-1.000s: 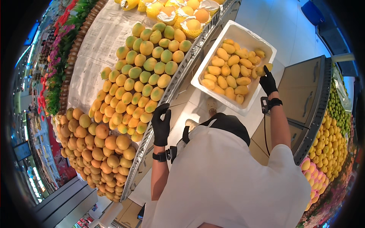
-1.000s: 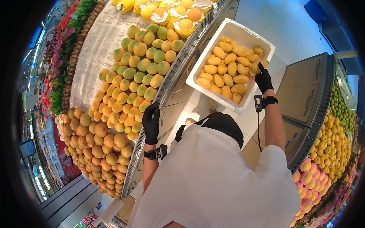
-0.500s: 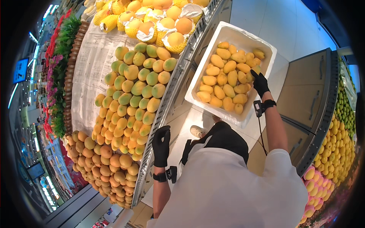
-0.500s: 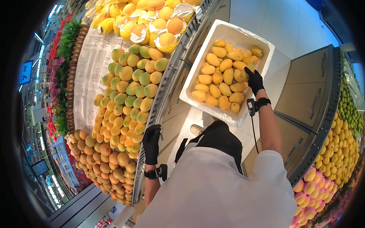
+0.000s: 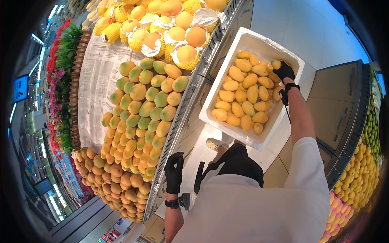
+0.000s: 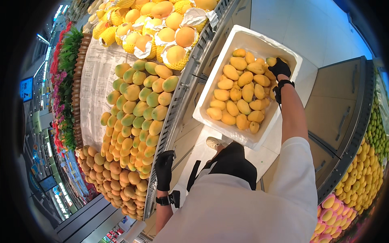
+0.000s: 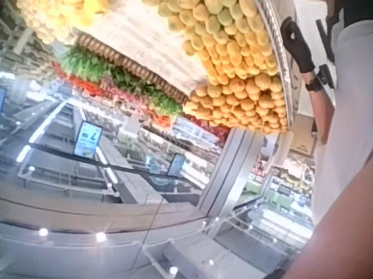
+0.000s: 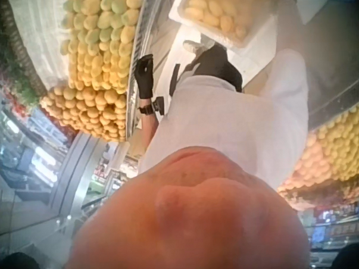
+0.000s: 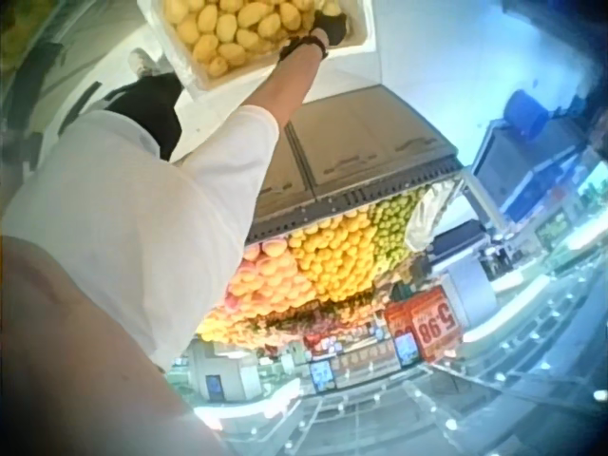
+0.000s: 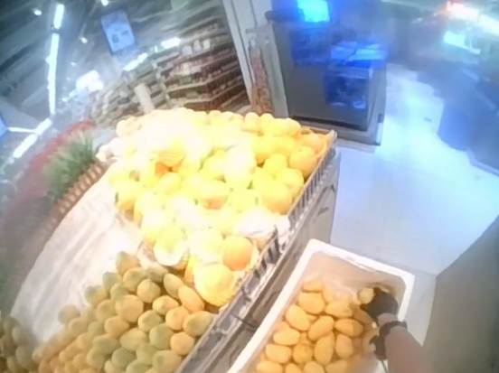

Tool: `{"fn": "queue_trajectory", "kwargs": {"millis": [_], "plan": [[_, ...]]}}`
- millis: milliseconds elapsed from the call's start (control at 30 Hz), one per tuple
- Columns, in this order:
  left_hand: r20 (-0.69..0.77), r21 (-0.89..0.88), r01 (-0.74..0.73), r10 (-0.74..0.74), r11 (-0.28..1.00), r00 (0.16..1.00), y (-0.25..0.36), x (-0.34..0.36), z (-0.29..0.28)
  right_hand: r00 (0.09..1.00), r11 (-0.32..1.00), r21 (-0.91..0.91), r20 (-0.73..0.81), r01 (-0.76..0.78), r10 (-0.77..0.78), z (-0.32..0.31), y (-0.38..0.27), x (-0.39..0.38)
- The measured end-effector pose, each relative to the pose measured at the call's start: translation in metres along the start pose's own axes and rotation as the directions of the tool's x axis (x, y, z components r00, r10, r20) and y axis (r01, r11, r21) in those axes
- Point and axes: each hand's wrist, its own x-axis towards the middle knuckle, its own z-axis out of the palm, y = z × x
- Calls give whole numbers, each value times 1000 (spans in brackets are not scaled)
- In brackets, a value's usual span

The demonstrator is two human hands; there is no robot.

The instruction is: The person picks mangoes from a display shelf, briefly turns them over in their hands, and places them into a white bin. The person repeats this process for multiple mangoes throughout the clip.

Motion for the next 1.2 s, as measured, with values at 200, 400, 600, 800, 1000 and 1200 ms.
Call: {"fn": "queue_trajectory", "kwargs": {"millis": [200,400,600,800,1000,1200], "plan": [[-25,11,39,-38,999,999,-15,7,5,995,968,-229,52,99,-89,26,12,46],[-13,73,51,-50,996,999,-17,16,8,988,921,-382,96,-74,120,30,-24,50],[-9,96,-8,9,995,1000,-15,30,9,965,923,-324,86,-209,249,46,-29,68],[-23,82,5,-3,997,1000,-11,31,3,974,939,-268,12,-214,225,43,-17,57],[-61,-23,46,-47,999,997,-21,23,-9,966,958,-123,-61,-258,252,10,-4,20],[-38,-78,-24,21,997,999,-29,16,-14,975,982,-53,-135,-183,175,3,17,-38]]}}
